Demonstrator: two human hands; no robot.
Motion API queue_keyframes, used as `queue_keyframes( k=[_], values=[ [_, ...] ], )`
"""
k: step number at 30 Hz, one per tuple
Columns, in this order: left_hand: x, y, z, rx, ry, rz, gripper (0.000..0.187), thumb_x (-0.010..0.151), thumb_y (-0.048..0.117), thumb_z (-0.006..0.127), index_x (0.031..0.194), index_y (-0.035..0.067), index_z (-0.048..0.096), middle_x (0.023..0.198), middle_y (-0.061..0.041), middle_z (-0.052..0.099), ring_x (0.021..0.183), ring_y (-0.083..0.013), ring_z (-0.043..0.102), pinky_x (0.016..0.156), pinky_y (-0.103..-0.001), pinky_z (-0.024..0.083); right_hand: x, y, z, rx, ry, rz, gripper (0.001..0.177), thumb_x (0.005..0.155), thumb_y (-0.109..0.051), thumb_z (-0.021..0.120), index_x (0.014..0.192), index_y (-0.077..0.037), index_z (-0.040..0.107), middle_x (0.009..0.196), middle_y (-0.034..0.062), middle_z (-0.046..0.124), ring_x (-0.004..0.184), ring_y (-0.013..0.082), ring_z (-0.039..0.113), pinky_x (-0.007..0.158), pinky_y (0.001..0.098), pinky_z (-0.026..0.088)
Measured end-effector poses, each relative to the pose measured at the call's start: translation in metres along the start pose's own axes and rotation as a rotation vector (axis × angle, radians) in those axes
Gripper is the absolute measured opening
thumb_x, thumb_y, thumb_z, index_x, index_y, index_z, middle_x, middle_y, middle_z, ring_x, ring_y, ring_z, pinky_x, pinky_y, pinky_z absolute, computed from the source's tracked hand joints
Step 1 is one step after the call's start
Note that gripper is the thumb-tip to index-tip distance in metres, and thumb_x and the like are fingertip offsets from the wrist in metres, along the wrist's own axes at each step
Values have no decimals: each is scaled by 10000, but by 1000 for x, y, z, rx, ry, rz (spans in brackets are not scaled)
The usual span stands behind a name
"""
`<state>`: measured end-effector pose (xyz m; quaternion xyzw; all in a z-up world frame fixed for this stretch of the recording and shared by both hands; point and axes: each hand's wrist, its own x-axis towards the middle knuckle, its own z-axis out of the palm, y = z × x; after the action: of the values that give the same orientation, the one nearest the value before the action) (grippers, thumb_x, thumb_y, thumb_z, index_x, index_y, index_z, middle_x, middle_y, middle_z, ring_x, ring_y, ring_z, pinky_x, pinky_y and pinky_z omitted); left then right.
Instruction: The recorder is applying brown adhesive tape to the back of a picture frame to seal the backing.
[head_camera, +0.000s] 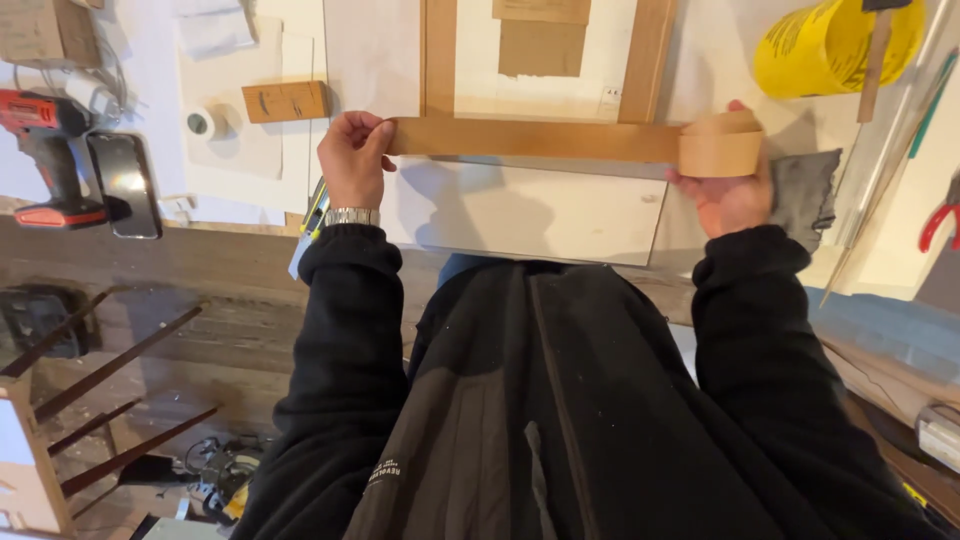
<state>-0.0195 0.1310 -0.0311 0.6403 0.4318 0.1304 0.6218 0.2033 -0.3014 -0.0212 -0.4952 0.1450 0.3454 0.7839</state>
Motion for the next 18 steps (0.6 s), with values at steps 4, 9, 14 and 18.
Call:
queue_keyframes(
  k=[4, 9, 14, 18],
  values=[
    [-5, -1, -8, -123, -18, 33, 108, 961, 48, 736, 969, 15, 633, 873, -52, 733, 690, -87, 662, 523, -245, 534, -15, -1, -23, -57, -113, -225, 399, 1121, -229, 566, 1502, -159, 471, 1427, 146, 609, 1296, 308, 613, 1034, 515, 564],
    [-9, 2, 12, 5, -110, 14, 76, 942, 61, 724, 970, 19, 668, 819, -45, 725, 669, -84, 678, 514, -234, 551, -18, -3, -24, -936, -76, -720, 450, 1144, 42, 685, 1478, -99, 417, 1391, 154, 586, 1245, 315, 572, 1126, 454, 527],
    [-15, 0, 50, 250, -137, 138, 140, 877, 88, 824, 970, 16, 748, 804, -60, 758, 711, -117, 695, 650, -278, 589, -18, 3, -2, -1562, 205, -700, 659, 934, 64, 726, 1536, -55, 486, 1480, 209, 503, 1404, 370, 497, 1241, 483, 445],
    [-21, 19, 47, 223, -186, 186, 192, 866, 80, 797, 1035, 29, 720, 875, -50, 768, 784, -119, 726, 716, -273, 605, -48, -8, 78, -1748, 190, -797, 785, 778, 23, 728, 1513, 48, 451, 1533, 296, 375, 1458, 495, 346, 1198, 568, 312]
  ],
)
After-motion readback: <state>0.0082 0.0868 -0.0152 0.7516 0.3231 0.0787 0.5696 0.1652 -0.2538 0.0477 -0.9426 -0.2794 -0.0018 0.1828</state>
